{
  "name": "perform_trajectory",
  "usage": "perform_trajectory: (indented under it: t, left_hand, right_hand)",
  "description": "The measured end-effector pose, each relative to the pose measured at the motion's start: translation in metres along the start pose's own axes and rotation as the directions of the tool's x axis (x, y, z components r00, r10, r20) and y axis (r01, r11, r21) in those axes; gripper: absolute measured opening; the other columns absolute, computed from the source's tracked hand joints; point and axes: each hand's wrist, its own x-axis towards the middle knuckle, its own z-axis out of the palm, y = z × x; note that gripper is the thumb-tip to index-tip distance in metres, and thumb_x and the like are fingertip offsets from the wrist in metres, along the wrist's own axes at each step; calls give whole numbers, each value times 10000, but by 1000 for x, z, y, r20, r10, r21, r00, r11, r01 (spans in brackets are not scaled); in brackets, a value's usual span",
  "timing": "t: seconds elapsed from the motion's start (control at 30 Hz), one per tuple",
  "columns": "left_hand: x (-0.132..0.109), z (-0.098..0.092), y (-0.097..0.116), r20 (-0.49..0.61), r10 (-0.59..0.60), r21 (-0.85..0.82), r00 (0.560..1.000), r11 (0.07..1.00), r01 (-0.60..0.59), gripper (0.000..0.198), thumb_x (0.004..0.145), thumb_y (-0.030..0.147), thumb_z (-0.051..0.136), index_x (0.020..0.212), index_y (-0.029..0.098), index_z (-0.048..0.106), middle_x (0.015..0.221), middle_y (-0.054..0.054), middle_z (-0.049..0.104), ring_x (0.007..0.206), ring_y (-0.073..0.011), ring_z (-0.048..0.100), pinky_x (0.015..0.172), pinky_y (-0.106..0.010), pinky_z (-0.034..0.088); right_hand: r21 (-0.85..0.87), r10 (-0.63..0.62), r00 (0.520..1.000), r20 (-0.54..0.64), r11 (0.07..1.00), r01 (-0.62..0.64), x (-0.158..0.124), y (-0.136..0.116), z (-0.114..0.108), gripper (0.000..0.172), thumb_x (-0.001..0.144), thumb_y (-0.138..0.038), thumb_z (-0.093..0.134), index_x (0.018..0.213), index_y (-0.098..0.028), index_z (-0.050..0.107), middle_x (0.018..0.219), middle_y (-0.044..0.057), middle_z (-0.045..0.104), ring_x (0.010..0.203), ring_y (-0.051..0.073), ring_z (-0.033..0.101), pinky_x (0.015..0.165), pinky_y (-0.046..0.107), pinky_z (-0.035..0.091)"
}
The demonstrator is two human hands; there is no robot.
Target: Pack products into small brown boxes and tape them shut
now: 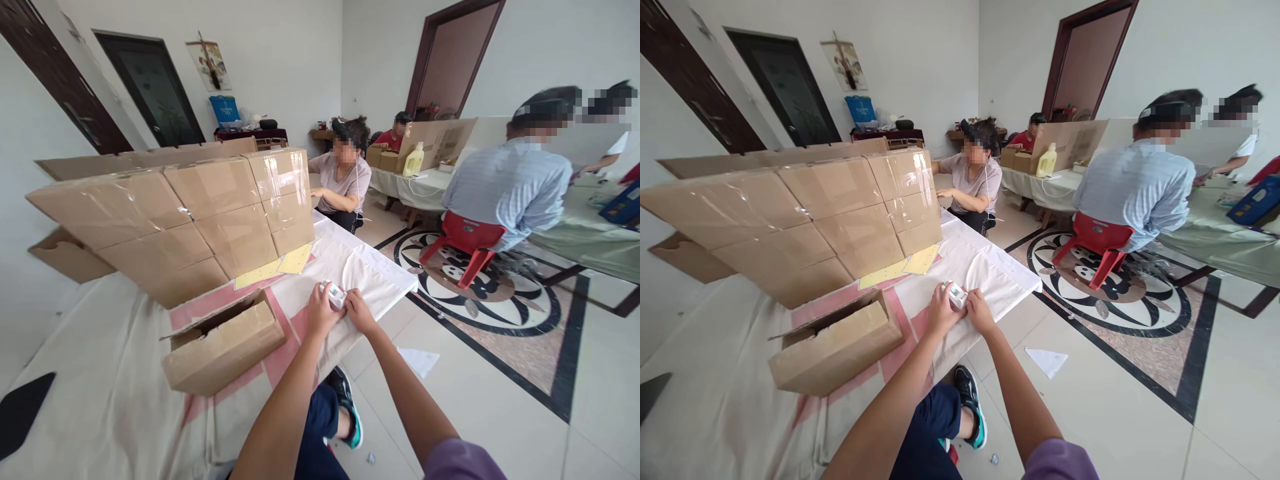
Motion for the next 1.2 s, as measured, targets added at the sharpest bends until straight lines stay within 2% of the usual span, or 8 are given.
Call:
perform_trajectory:
  t: [0.17, 0.33, 0.53, 0.67, 0.8, 1.0, 1.2]
  left_hand:
    - [0, -3, 2, 33, -22, 3, 999, 1000, 21, 865, 712, 411, 826, 1480, 261, 458, 1502, -160, 442, 1326, -369, 530, 1032, -474, 511]
    - [-1, -6, 4, 46, -23, -10, 999, 1000, 24, 877, 709, 415, 830, 1487, 267, 453, 1513, -159, 434, 1338, -372, 526, 1044, -469, 505]
    - [-2, -5, 2, 62, -32, -23, 998, 999, 33, 921, 691, 389, 847, 1504, 280, 427, 1545, -154, 408, 1374, -370, 500, 1060, -470, 497]
    - [-1, -4, 1, 62, -30, -26, 998, 999, 31, 939, 684, 389, 856, 1509, 285, 422, 1547, -154, 406, 1380, -369, 497, 1068, -474, 495]
    - [-2, -4, 1, 64, -35, -19, 997, 999, 37, 937, 688, 404, 856, 1512, 285, 425, 1554, -151, 401, 1390, -370, 489, 1077, -478, 491]
    - [-2, -5, 3, 72, -48, -13, 996, 999, 49, 906, 706, 436, 846, 1500, 275, 440, 1564, -161, 393, 1385, -372, 498, 1066, -483, 498]
    - [-2, -4, 2, 74, -44, 13, 996, 999, 44, 918, 697, 427, 853, 1501, 260, 442, 1567, -177, 391, 1388, -382, 497, 1082, -495, 489]
  right_hand:
    - [30, 18, 999, -32, 999, -17, -1, -4, 0, 141, 909, -288, 471, 788, -231, 515, 988, 66, 512, 950, 235, 566, 962, 426, 477]
    - [101, 86, 990, -112, 992, -75, 1, -5, -3, 187, 888, -364, 492, 770, -229, 545, 959, 63, 598, 914, 221, 587, 892, 375, 492]
    - [227, 223, 953, -206, 958, -175, 1, -5, -10, 335, 903, -536, 494, 802, -224, 563, 743, 24, 636, 674, 185, 550, 711, 332, 476]
    - [293, 264, 929, -258, 938, -185, 1, -8, -11, 377, 919, -578, 512, 770, -232, 515, 764, 27, 667, 644, 173, 562, 703, 333, 482]
    - [319, 276, 901, -335, 933, -167, -2, -13, -8, 417, 962, -605, 465, 761, -240, 487, 720, 10, 616, 637, 170, 551, 682, 329, 476]
    - [293, 276, 863, -422, 943, -159, -7, -16, -4, 335, 960, -572, 487, 872, -249, 459, 719, -15, 567, 677, 184, 578, 679, 327, 469]
    - [229, 263, 859, -439, 957, -176, -6, -14, -1, 294, 935, -539, 506, 950, -251, 444, 765, -15, 561, 683, 191, 586, 678, 335, 473]
